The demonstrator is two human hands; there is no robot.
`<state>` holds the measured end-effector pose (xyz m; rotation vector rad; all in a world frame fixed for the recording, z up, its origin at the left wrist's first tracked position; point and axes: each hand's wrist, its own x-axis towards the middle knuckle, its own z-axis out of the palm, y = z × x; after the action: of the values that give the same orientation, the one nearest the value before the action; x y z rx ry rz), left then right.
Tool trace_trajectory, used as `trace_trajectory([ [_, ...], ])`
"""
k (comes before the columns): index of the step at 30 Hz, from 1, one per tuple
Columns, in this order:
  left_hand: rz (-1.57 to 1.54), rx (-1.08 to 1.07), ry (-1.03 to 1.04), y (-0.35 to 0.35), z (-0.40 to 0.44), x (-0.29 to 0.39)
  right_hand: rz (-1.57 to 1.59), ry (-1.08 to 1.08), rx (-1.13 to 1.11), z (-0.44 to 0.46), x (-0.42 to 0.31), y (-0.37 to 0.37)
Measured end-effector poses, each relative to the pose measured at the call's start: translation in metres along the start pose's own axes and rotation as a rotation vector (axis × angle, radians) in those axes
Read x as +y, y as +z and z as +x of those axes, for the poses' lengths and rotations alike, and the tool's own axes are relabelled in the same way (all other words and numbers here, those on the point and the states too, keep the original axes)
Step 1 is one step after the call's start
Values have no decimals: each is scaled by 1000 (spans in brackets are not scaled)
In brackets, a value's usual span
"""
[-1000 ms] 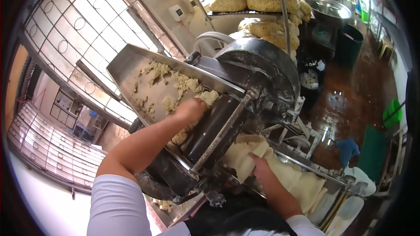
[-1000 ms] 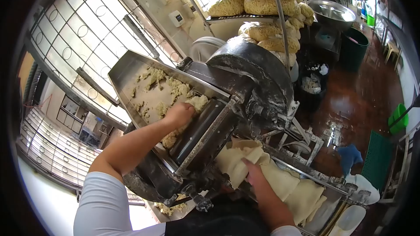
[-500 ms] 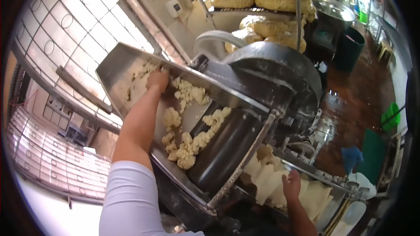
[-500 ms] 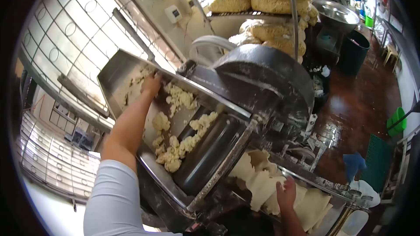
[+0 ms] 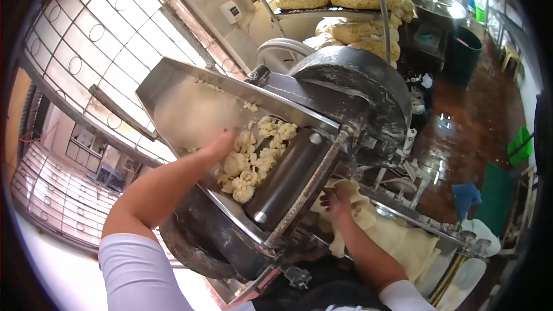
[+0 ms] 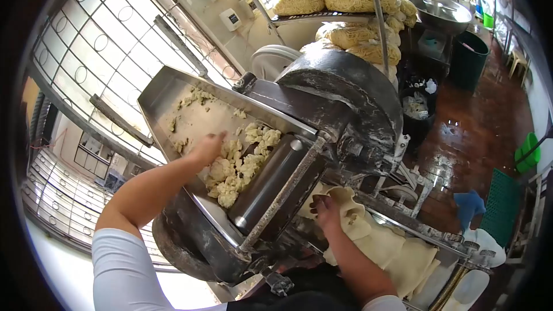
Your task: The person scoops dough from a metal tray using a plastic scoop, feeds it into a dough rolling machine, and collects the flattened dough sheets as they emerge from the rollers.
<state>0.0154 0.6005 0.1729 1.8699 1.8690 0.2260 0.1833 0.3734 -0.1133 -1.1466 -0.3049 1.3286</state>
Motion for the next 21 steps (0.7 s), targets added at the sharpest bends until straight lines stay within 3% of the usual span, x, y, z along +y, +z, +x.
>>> trace_trajectory([
  [3, 17, 2, 238, 42, -13, 3, 255, 359, -71, 4, -16, 30],
  [6, 280, 148, 489, 60, -45, 27, 623, 373, -184, 20, -14, 56],
  [10, 301, 178, 461, 76, -59, 35, 895, 306, -399, 51, -26, 94],
  [13, -105, -52, 339, 70, -44, 25, 910, 263, -476, 60, -30, 108],
  [16, -109, -74, 378, 20, -73, 35, 857, 278, -462, 60, -23, 107],
  [17, 134, -277, 332, -2, -72, 23, 834, 285, -450, 56, -24, 104],
  [20, 556, -456, 620, 5, -65, -23, 812, 298, -430, 53, -20, 97],
  [21, 563, -408, 459, 15, -68, -14, 805, 305, -425, 51, -18, 94],
])
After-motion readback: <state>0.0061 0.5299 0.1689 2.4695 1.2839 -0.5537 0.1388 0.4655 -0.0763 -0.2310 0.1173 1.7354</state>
